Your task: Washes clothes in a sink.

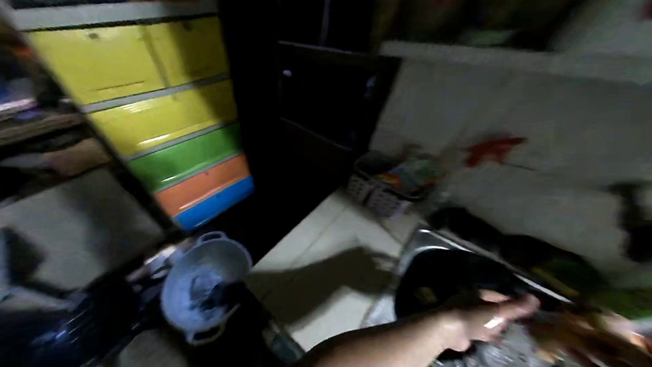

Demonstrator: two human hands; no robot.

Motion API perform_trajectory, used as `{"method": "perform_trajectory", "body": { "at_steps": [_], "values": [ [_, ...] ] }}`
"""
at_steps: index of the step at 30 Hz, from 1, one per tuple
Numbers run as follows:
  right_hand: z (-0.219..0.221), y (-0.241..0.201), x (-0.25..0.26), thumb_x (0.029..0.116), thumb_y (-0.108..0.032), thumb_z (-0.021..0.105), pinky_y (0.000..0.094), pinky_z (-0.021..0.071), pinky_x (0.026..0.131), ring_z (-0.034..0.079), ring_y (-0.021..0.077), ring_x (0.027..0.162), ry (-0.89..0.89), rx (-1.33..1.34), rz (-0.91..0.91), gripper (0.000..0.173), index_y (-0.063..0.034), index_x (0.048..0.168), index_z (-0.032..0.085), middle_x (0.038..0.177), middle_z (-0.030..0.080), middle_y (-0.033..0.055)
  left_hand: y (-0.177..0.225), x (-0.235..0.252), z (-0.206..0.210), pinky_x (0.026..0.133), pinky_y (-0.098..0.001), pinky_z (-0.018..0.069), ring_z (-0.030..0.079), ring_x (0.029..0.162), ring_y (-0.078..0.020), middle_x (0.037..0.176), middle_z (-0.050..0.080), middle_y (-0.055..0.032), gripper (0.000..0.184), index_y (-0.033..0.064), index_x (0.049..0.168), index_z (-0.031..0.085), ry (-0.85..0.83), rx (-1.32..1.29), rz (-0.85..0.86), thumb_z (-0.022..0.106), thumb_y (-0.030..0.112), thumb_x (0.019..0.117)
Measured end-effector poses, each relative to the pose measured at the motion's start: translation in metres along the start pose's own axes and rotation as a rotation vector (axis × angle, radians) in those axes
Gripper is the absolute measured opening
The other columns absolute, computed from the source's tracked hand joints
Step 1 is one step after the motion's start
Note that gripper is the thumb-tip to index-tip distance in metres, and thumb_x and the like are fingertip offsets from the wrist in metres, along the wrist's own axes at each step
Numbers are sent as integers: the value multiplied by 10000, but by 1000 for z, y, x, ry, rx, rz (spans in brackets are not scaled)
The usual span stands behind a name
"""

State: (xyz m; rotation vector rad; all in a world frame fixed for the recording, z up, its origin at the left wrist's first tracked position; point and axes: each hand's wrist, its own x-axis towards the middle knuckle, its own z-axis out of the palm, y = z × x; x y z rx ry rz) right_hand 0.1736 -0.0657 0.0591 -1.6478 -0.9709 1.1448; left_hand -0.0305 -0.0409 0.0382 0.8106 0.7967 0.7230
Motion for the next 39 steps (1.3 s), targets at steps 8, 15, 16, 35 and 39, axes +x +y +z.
{"method": "perform_trajectory", "body": {
  "at_steps": [8,15,16,35,39],
  "values": [
    [-12,22,4,1035,-90,537,484,635,696,711,306,819,224,520,64,341,31,1337,435,1045,653,218,-18,82,77,972,-547,521,614,1203,-317,1359,617,-165,731,188,1430,570,135,107,-61,527,730,942],
    [-36,51,8,1044,-102,500,469,589,864,683,275,981,67,553,168,272,33,1252,612,1111,671,170,-29,100,88,915,-447,573,701,1032,-253,1134,718,-160,504,30,1328,602,238,437,-7,773,261,915],
    [-39,56,7,1057,-165,490,493,586,843,666,292,969,90,612,229,302,13,1285,576,1126,630,175,-28,103,87,921,-476,560,675,1053,-278,1156,687,-178,470,27,1317,607,260,492,-21,758,185,900],
    [-69,89,134,895,-240,758,619,489,1028,622,418,1209,-111,-380,34,814,-127,1586,342,1324,628,248,-55,95,97,763,-482,633,706,950,-308,1150,652,-192,569,27,1338,532,308,448,-267,800,83,840],
    [-58,111,139,843,-444,784,636,480,1012,636,399,1168,-314,-616,27,610,-82,1310,636,1216,680,212,-68,92,96,714,-451,651,725,890,-300,1153,643,-194,577,12,1395,459,369,424,-292,660,-62,859]
  ]
}}
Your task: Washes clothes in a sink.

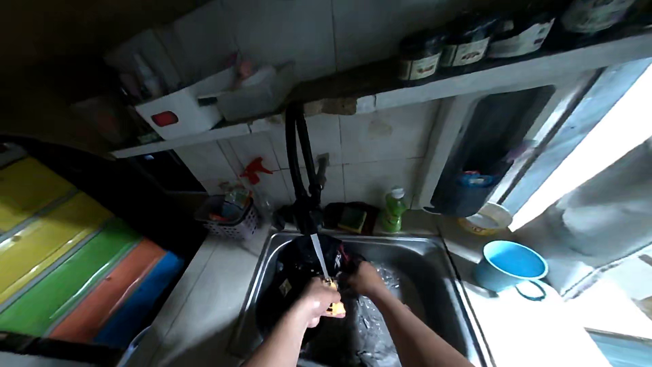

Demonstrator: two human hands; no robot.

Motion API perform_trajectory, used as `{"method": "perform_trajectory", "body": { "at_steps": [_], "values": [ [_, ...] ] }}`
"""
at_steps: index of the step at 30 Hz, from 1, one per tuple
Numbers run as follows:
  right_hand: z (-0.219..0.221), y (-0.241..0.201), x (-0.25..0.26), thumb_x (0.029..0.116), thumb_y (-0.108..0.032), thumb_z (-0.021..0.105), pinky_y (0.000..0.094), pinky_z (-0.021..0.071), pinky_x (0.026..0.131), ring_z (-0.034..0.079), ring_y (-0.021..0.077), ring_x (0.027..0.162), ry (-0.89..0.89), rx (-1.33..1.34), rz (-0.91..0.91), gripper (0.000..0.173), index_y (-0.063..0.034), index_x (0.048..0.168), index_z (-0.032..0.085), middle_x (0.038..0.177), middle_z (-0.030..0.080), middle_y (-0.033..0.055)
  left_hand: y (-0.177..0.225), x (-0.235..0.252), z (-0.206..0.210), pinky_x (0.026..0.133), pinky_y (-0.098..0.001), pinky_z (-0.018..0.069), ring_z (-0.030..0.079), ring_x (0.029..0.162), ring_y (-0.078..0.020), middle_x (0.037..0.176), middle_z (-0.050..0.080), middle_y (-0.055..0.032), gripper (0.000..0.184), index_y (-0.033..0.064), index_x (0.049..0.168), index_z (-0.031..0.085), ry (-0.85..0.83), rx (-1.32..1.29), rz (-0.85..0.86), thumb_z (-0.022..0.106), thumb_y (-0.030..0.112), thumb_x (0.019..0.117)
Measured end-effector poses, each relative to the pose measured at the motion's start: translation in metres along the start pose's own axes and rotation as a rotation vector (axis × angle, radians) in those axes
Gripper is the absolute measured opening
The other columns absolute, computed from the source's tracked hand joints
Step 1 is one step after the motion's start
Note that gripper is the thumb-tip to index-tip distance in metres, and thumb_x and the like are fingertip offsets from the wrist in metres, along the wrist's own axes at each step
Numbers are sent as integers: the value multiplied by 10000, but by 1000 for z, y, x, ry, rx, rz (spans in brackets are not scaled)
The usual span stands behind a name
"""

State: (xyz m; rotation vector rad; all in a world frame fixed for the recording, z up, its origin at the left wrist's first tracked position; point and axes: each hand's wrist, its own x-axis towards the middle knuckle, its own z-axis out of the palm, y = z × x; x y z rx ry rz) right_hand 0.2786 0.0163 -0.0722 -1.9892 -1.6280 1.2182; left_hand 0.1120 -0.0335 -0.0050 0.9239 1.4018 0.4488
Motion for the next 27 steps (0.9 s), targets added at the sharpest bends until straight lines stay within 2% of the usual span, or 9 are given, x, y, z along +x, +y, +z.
{"method": "perform_trajectory", "body": {
  "at_steps": [3,5,8,11,15,18,22,24,27],
  "values": [
    [-1,7,-3,906,-508,684,641,481,1007,642,380,1172,-94,-97,-34,479,-113,1173,727,1195,699,183,-1,-2,-2,613,-368,620,731,763,-240,1073,720,-147,455,37,1297,510,-60,68,27,676,-10,877],
    [-13,5,-12,956,-447,658,597,492,984,653,348,1122,-22,94,-41,399,-98,1133,736,1159,700,180,2,-2,-2,533,-319,558,684,672,-188,952,722,-95,350,61,1212,594,-60,165,88,718,68,885],
    [-35,-3,-25,999,-314,656,526,540,882,657,294,992,90,480,-134,268,-68,1078,726,1090,674,167,9,-5,2,539,-290,523,623,620,-136,834,670,-55,363,61,1151,655,29,243,146,797,285,904],
    [-52,-15,-42,1053,-328,573,453,572,757,673,232,851,94,732,-184,287,-84,1176,657,1005,688,126,8,-5,3,651,-318,551,641,682,-127,829,688,-41,404,40,1030,687,102,262,187,831,381,865],
    [-67,-34,-69,1077,-360,508,466,610,762,711,265,905,112,968,-208,355,-97,1305,578,1073,707,138,-6,-3,-2,607,-327,520,592,616,-125,731,638,-10,424,75,952,708,157,286,192,785,487,883],
    [-75,-45,-92,1076,-355,493,414,594,695,704,228,817,195,955,-291,327,-91,1245,587,979,723,119,-13,-10,-6,722,-455,537,636,784,-216,867,651,-89,334,69,977,689,224,363,146,681,400,934],
    [-96,-72,-126,1024,-298,515,362,582,670,656,137,750,365,939,-499,248,-118,1136,644,900,671,25,-17,-18,-10,812,-526,535,658,926,-284,984,672,-151,342,37,1030,676,172,461,140,593,364,972],
    [-108,-89,-141,1006,-286,509,359,592,689,666,126,776,399,948,-545,230,-142,1122,645,916,680,-1,-18,-17,-13,884,-554,534,669,1009,-311,1071,688,-179,394,29,1104,684,126,460,121,607,395,981],
    [-103,-99,-140,987,-219,577,364,579,641,661,149,755,433,779,-433,215,-126,1172,635,934,682,30,-19,-22,-40,870,-550,553,687,982,-307,1065,703,-174,483,43,1148,691,76,413,188,672,477,937]
  ]
}}
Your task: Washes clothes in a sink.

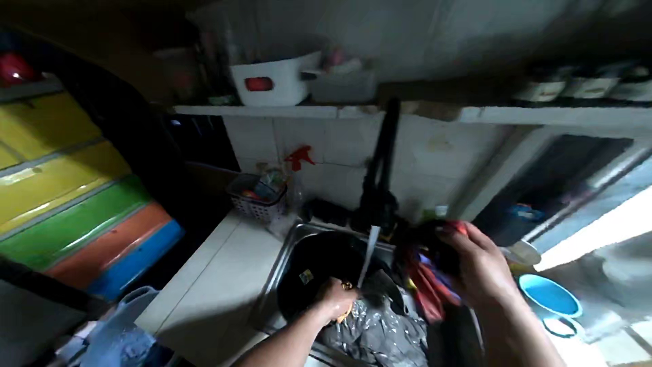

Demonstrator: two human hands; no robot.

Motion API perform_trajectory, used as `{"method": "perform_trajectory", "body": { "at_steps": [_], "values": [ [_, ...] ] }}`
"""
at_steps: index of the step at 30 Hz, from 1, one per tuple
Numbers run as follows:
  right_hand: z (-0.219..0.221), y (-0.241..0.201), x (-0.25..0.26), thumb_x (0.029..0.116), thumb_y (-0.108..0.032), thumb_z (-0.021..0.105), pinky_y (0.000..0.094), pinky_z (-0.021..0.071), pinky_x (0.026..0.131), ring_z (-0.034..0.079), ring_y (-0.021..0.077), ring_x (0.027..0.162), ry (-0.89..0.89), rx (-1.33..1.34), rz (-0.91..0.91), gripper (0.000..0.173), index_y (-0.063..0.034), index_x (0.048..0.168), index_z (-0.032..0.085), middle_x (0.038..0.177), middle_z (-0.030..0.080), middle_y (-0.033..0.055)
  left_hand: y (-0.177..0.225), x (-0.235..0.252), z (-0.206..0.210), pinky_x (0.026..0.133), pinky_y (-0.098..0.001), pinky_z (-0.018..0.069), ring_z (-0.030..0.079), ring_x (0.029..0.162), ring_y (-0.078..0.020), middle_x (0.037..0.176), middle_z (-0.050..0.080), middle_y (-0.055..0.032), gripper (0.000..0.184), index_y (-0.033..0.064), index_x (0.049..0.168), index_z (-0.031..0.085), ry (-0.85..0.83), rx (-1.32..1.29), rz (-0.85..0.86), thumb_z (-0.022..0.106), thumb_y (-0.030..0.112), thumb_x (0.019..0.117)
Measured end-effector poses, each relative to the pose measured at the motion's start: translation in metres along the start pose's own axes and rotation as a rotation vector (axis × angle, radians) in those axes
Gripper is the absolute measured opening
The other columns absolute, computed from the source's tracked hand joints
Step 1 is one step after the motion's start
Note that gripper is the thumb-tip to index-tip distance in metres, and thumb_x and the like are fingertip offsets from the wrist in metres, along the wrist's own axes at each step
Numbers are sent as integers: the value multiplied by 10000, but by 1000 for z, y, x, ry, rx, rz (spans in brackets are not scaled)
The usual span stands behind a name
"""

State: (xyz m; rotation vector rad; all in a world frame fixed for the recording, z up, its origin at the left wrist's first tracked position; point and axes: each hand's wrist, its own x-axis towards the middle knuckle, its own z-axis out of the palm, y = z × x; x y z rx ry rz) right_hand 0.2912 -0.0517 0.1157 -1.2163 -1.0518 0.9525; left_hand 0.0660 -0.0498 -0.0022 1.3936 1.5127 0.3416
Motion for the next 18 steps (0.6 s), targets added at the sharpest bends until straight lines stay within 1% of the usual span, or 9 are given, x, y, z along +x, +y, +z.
{"method": "perform_trajectory", "body": {
  "at_steps": [3,6,9,11,13,14,16,17,18],
  "values": [
    [15,40,3,908,-100,711,404,597,644,672,216,757,-73,-205,134,373,-35,1251,577,970,674,122,-20,-26,-63,899,-506,557,685,974,-271,1065,698,-159,545,45,1208,672,3,10,191,657,524,949],
    [33,78,0,870,-132,765,392,593,628,666,202,734,-168,-329,204,337,-16,1159,636,942,681,108,-71,-69,-145,908,-454,583,703,973,-213,1063,710,-111,473,73,1219,654,168,-1,271,670,459,947],
    [51,89,-7,887,-181,761,390,583,623,671,187,707,-276,-462,251,236,-38,1070,722,900,718,91,-137,-121,-232,922,-482,567,689,1013,-245,1107,694,-126,437,83,1268,630,339,142,73,639,407,975],
    [62,86,-11,906,-195,749,413,588,672,686,189,736,-333,-550,276,220,-59,1078,742,917,734,89,-188,-147,-283,944,-574,535,682,1053,-332,1122,695,-179,442,76,1245,658,389,300,-127,637,429,980],
    [70,84,-13,927,-201,743,411,599,702,702,185,764,-372,-599,285,239,-74,1129,749,972,751,88,-246,-161,-326,945,-661,507,671,1087,-419,1134,696,-241,476,47,1198,689,346,469,-317,655,458,959],
    [71,83,-13,941,-194,728,406,597,714,700,183,777,-395,-619,281,252,-78,1165,739,1006,749,87,-270,-164,-341,945,-685,495,655,1114,-454,1153,688,-269,512,27,1178,695,303,553,-423,683,477,934],
    [75,81,-13,949,-187,711,404,599,718,702,185,791,-414,-659,248,259,-77,1183,724,1022,743,85,-294,-168,-356,1003,-729,440,570,1252,-510,1289,628,-311,632,-6,1256,664,266,670,-615,743,500,886],
    [77,79,-15,949,-178,705,400,601,739,707,176,816,-409,-664,224,251,-77,1178,720,1032,744,77,-293,-167,-356,1044,-755,388,508,1315,-533,1357,583,-327,693,-8,1324,633,312,661,-624,764,500,872],
    [77,76,-16,948,-170,694,393,603,783,713,161,867,-397,-662,199,241,-82,1171,718,1052,748,60,-283,-163,-352,1049,-745,394,520,1313,-524,1353,597,-315,687,12,1341,638,381,628,-552,754,508,880]
  ]
}}
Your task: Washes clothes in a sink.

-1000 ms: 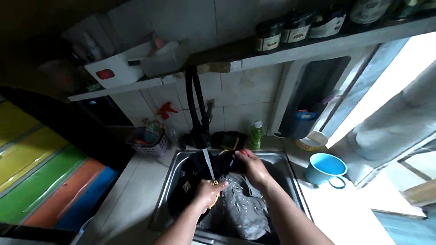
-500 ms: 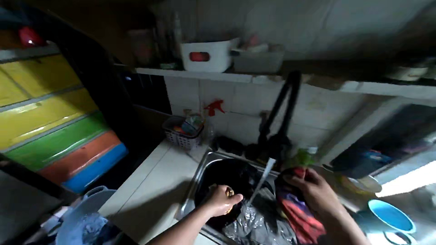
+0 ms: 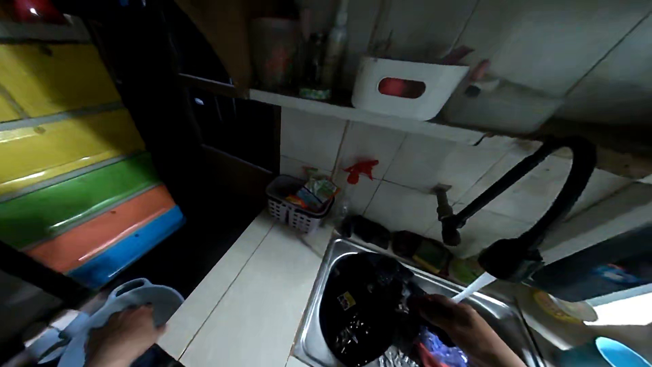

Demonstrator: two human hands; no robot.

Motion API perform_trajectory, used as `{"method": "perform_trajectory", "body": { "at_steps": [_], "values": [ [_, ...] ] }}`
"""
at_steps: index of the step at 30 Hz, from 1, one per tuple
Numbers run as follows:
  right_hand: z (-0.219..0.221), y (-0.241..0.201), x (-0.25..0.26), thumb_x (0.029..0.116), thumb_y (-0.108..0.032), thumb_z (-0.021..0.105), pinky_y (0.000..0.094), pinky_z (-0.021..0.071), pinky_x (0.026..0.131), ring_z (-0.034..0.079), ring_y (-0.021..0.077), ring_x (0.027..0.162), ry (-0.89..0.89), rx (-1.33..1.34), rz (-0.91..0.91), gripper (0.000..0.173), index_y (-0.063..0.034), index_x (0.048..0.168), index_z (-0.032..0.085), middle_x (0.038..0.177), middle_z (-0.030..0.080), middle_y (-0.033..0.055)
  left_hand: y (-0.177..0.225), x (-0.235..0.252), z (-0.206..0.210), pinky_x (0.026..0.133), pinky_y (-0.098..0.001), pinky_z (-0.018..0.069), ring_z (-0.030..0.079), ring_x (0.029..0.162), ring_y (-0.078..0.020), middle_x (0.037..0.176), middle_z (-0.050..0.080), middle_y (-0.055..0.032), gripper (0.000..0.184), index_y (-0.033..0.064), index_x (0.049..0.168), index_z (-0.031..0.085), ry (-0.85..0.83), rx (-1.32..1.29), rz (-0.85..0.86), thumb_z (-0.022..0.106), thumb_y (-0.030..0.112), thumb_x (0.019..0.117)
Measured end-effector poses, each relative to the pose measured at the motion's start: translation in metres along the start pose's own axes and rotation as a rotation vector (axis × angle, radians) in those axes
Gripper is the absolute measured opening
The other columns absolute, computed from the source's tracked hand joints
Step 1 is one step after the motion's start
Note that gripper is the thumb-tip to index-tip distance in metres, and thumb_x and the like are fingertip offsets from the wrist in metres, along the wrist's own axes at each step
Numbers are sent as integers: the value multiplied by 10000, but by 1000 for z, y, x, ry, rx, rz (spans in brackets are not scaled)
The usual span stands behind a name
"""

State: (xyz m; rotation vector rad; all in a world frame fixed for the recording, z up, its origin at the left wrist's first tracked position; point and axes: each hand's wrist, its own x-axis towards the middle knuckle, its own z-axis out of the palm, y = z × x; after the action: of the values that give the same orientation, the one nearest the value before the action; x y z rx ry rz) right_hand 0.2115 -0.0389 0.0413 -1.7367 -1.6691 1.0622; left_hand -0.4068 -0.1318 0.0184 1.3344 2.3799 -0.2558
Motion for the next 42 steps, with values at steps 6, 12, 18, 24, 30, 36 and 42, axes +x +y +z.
{"method": "perform_trajectory", "body": {
  "at_steps": [6,12,18,24,30,36,42],
  "values": [
    [-5,-12,-22,940,-101,659,361,591,688,672,154,758,268,270,37,129,-20,1040,664,880,686,71,200,-58,-4,894,-452,579,701,964,-244,1071,719,-129,427,54,1222,690,-149,-679,710,692,388,957],
    [-13,-33,-59,1012,-77,536,376,617,703,704,172,816,454,683,35,176,-10,1144,632,957,715,84,404,-122,69,1129,-459,471,590,1299,-266,1425,597,-154,944,94,1550,430,-391,-698,1258,889,382,777],
    [-37,-3,-103,983,-201,458,439,613,792,706,185,941,466,1075,-150,254,-149,1211,560,1036,711,36,489,-137,86,1014,-588,508,647,1169,-353,1233,688,-195,414,64,1247,693,-428,-410,1257,770,267,896],
    [8,78,-100,978,-160,638,535,567,830,634,356,1093,616,682,394,689,-48,1563,292,1380,528,264,498,-145,52,976,-560,516,642,1145,-337,1211,670,-196,418,24,1240,650,-386,-364,1005,747,152,854],
    [38,74,-50,1057,-500,455,540,584,839,669,360,1046,289,1413,451,574,-123,1488,426,1311,606,216,480,-169,76,972,-434,544,641,1107,-237,1222,645,-163,504,-17,1323,542,-795,-908,864,699,39,847],
    [52,35,-25,1066,-141,493,344,548,570,626,169,637,435,1328,268,215,15,1178,590,790,651,100,477,-148,107,1021,-446,533,617,1196,-245,1343,602,-153,874,56,1480,434,-257,-1006,682,803,508,830],
    [54,36,-15,1013,-163,435,411,539,544,623,221,622,379,1486,335,168,-31,1059,529,749,621,116,484,-152,102,968,-396,568,687,1058,-200,1139,706,-133,427,4,1261,638,-234,-1015,700,743,249,927]
  ]
}}
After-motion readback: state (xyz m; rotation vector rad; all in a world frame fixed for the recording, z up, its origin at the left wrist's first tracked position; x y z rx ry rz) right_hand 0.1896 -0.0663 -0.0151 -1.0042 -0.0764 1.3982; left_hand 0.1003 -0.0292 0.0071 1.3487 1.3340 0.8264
